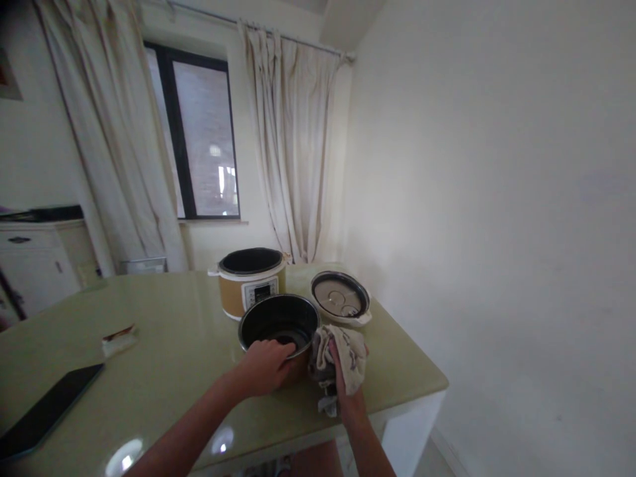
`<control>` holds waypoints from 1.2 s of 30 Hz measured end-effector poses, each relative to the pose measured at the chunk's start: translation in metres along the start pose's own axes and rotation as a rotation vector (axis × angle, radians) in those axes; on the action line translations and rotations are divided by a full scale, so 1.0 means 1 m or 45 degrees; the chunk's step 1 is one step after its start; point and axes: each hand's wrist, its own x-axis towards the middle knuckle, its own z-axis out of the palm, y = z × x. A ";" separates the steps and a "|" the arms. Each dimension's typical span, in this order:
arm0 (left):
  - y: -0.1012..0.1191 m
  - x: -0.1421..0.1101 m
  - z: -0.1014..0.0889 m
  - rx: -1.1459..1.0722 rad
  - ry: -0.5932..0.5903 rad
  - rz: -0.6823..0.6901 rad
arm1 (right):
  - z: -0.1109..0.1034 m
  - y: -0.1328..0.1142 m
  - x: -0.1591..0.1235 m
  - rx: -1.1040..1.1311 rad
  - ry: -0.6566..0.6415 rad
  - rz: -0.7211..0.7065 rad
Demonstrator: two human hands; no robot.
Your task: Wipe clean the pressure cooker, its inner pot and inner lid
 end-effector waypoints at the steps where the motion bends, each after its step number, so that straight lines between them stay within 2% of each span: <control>1: -0.002 -0.006 -0.001 0.010 -0.010 0.002 | 0.005 0.000 -0.002 -0.021 0.031 0.001; 5: 0.007 -0.017 -0.003 0.020 0.031 -0.058 | 0.016 -0.003 -0.003 -0.016 -0.085 0.003; 9: 0.015 -0.009 -0.003 -0.012 0.029 -0.066 | 0.020 0.007 -0.006 -0.129 -0.192 0.112; 11: 0.011 -0.005 -0.004 -0.038 -0.011 -0.029 | 0.019 0.015 -0.018 -0.123 -0.259 0.129; 15: 0.006 -0.005 -0.005 -0.009 -0.007 -0.037 | 0.020 0.015 -0.047 0.115 -0.410 0.184; 18: 0.011 -0.010 0.000 0.019 0.062 -0.095 | 0.030 -0.002 -0.043 0.148 -0.322 0.195; 22: 0.010 -0.019 0.006 0.034 0.097 -0.109 | 0.045 -0.018 -0.013 -0.007 -0.021 -0.192; 24: 0.006 -0.022 0.005 0.036 0.100 -0.118 | 0.049 -0.013 -0.010 -0.065 0.004 -0.288; 26: 0.001 -0.022 0.003 0.030 0.105 -0.141 | 0.048 -0.001 -0.024 -0.117 -0.127 -0.270; 29: -0.004 -0.019 0.000 0.018 0.117 -0.213 | 0.044 0.017 -0.062 -0.221 -0.380 -0.236; 31: -0.007 -0.018 -0.002 0.026 0.111 -0.224 | 0.042 0.023 -0.081 -0.298 -0.434 -0.230; 33: -0.010 -0.019 -0.002 0.041 0.091 -0.201 | 0.041 0.024 -0.085 -0.310 -0.441 -0.193; 36: -0.018 -0.025 -0.002 0.037 0.079 -0.136 | 0.044 0.020 -0.064 -0.154 -0.437 -0.087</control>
